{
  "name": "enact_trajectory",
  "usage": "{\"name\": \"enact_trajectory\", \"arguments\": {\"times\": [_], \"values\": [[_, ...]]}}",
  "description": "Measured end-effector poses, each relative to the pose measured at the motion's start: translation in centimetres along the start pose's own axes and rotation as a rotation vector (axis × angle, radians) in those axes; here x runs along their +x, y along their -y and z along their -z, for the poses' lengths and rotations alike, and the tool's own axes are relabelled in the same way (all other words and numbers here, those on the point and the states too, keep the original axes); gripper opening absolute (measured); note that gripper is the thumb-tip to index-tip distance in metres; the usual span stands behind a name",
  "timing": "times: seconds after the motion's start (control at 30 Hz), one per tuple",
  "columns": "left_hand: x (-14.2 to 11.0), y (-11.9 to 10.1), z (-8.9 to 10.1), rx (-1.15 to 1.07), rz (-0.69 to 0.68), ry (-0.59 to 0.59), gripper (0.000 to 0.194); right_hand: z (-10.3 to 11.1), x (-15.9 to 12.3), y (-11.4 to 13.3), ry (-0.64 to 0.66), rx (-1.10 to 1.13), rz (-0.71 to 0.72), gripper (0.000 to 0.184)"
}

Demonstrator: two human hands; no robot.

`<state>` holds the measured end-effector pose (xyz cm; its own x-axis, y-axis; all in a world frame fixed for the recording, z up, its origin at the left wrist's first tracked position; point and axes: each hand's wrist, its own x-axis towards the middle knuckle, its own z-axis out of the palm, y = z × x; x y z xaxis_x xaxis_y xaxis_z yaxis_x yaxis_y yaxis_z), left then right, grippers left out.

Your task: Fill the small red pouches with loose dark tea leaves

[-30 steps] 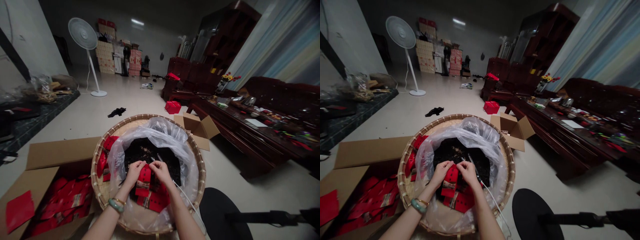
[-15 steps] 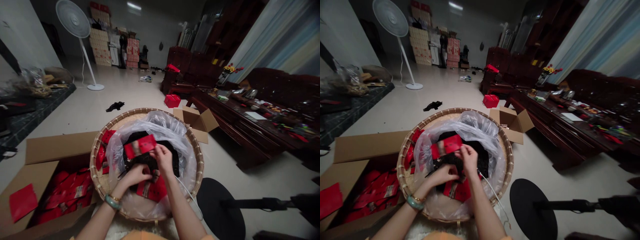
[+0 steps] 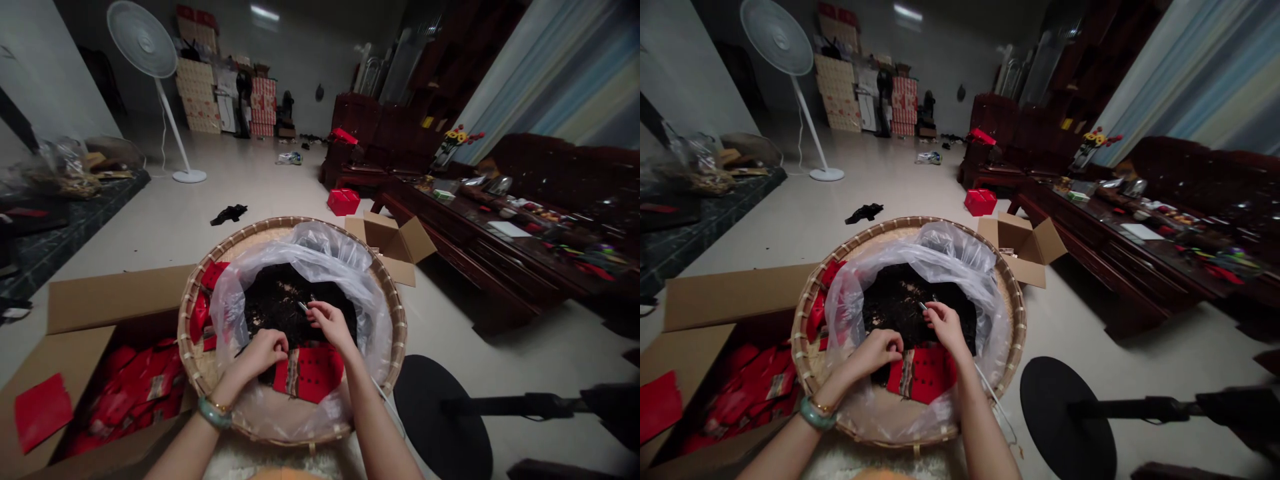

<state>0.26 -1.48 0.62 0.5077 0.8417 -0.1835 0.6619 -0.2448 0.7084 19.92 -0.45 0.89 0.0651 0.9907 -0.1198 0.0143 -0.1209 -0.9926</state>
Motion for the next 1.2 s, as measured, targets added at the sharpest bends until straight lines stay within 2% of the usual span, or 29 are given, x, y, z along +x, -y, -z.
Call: {"name": "enact_trajectory", "arguments": {"times": [0.1, 0.2, 0.27, 0.4, 0.5, 0.67, 0.77, 1.0, 1.2], "values": [[0.4, 0.4, 1.0, -0.145, 0.065, -0.059, 0.008, 1.2, -0.8, -0.5, -0.029, -0.227, 0.073, 0.030], [0.3, 1.1, 1.2, -0.294, 0.103, -0.088, 0.009, 1.3, -1.7, -0.9, -0.005, -0.386, 0.147, 0.026], [0.1, 1.4, 0.9, -0.439, 0.122, -0.093, 0.014, 0.9, -2.2, -1.2, -0.020, -0.411, 0.187, 0.030], [-0.2, 0.9, 0.4, -0.600, 0.111, -0.012, 0.031, -0.4, -3.0, -1.2, -0.111, -0.410, 0.297, 0.037], [0.1, -0.1, 0.2, -0.706, 0.077, 0.014, 0.044, -1.5, -3.3, -1.0, -0.082, -0.409, 0.374, 0.041], [0.8, -1.2, 0.0, -0.700, 0.032, -0.145, 0.039, -2.7, -3.6, -1.1, -0.132, -0.477, 0.517, 0.046], [1.1, -1.2, -0.3, -0.720, 0.024, -0.197, 0.040, -2.8, -3.6, -1.6, -0.146, -0.548, 0.572, 0.049], [1.3, -0.9, -0.9, -0.811, 0.033, -0.221, 0.040, -3.1, -3.6, -2.6, -0.150, -0.672, 0.647, 0.057], [1.2, -1.1, -0.8, -0.856, 0.052, -0.228, 0.043, -3.1, -3.7, -2.7, -0.148, -0.720, 0.673, 0.051]]}}
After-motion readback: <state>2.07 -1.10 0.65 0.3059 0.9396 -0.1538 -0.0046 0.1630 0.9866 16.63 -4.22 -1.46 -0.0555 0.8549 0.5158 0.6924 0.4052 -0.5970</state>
